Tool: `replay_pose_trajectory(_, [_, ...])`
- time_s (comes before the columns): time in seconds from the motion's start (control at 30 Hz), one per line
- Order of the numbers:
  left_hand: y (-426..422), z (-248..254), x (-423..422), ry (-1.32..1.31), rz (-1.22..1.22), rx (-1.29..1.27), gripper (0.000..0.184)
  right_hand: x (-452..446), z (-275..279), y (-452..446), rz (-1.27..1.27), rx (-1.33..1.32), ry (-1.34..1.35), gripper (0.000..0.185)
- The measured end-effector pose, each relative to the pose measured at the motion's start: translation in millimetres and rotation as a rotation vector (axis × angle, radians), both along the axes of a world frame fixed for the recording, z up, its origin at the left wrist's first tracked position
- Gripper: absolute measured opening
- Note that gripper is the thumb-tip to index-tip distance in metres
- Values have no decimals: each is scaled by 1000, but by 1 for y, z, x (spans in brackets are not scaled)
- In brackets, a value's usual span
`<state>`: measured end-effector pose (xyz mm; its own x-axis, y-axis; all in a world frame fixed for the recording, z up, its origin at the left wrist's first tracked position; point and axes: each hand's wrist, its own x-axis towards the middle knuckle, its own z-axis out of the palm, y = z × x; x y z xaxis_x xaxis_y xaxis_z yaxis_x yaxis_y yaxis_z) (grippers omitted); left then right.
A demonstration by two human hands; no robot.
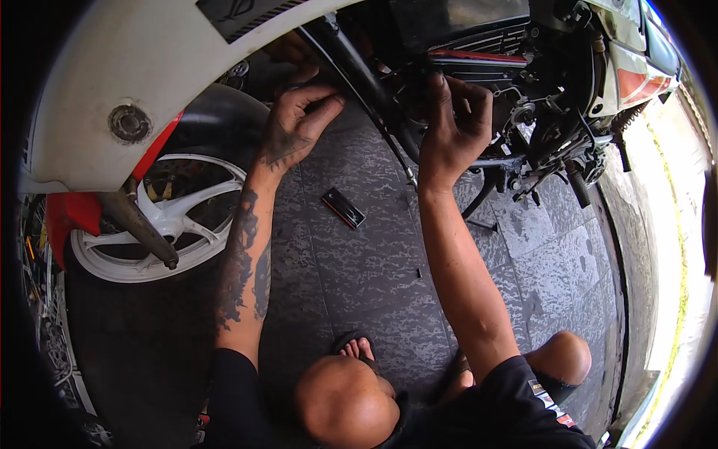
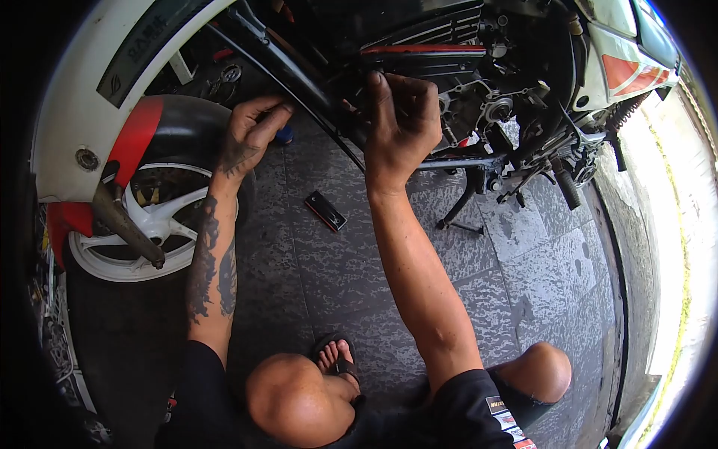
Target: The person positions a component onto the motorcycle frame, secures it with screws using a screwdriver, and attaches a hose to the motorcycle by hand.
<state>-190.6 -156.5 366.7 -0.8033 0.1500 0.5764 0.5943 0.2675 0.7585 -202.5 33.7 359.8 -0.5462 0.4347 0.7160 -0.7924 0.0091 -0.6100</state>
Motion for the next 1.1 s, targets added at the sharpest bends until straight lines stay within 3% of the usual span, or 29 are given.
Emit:
replay_pose_trajectory(0.47, [1,2,1,72,6,-10,16,3,5,-6,-20,-45,63,14])
replay_pose_trajectory(0.63, [-3,0,1,-91,3,17,17,-1,-1,-7,32,-115,-27,12])
replay_pose_trajectory(0.73, [-1,1,3,-93,24,14,19,-2,1,-9,-64,-79,-7,14])
replay_pose_trajectory(0.93, [-4,-4,16,-106,99,-21,22,3,6,-11,-11,-155,41,10])
replay_pose_trajectory(1.03, [-7,-21,26,-99,149,34,26,-2,-2,-8,-18,-125,-17,11])
replay_pose_trajectory(1.1, [-11,-34,36,-124,164,111,30,-7,-6,-6,-141,39,44,15])
